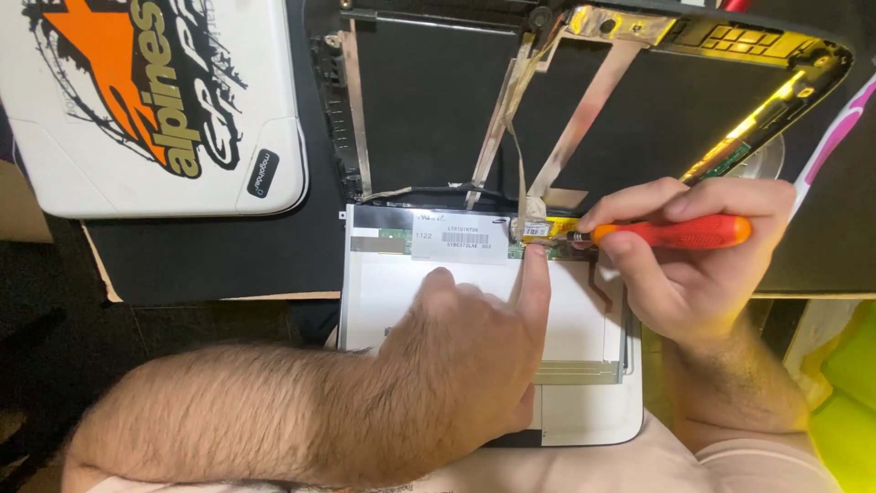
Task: The person is performing maintenance and repair on a laptop, including installing a hard drive and connecting the display screen ribbon cable to the motherboard.
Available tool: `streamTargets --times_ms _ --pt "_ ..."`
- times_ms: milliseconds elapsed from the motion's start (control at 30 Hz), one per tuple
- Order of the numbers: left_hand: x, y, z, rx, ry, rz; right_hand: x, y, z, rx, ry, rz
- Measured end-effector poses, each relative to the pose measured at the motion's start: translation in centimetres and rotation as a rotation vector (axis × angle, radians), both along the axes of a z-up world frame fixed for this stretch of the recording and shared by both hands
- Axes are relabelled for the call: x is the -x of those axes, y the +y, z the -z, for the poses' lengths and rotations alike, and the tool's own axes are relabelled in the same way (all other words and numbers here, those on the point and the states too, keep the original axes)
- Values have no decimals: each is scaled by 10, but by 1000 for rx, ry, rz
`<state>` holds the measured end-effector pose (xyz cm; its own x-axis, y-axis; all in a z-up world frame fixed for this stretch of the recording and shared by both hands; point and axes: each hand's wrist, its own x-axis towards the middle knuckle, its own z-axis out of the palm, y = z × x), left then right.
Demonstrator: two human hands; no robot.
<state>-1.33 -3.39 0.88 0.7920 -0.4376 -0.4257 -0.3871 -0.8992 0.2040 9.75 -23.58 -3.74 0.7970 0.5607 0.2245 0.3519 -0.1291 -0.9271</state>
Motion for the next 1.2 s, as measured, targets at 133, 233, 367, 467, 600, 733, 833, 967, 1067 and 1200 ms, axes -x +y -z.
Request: streamTargets --times_ms 133,233,367,467,600,733,833,967,1067,1200 --pt "5 4 4 19 -16 -8 4 -6 3 -21 72 98" --pt "5 10 3 44 -137 -16 9 -12 10 -10 85 92" --pt "9 13 6 99 -216 -67 10 -13 11 -23 94 77" --pt "5 14 3 92 -181 -56 10 -15 15 -39 105 67" --pt "3 14 3 112 -178 -64 9 -16 15 -46 112 62" --pt "0 14 2 108 -151 -53 10 -17 17 -46 123 72" --pt "-1 14 2 105 -148 -45 9 -17 17 -53 134 63" --pt "-2 14 2 106 -145 -41 7 -14 13 -68 149 45" --pt "-3 14 2 109 -150 -45 6 -14 13 -86 168 27" --pt "2 11 1 72 -218 -48 5 -16 14 -90 166 24"
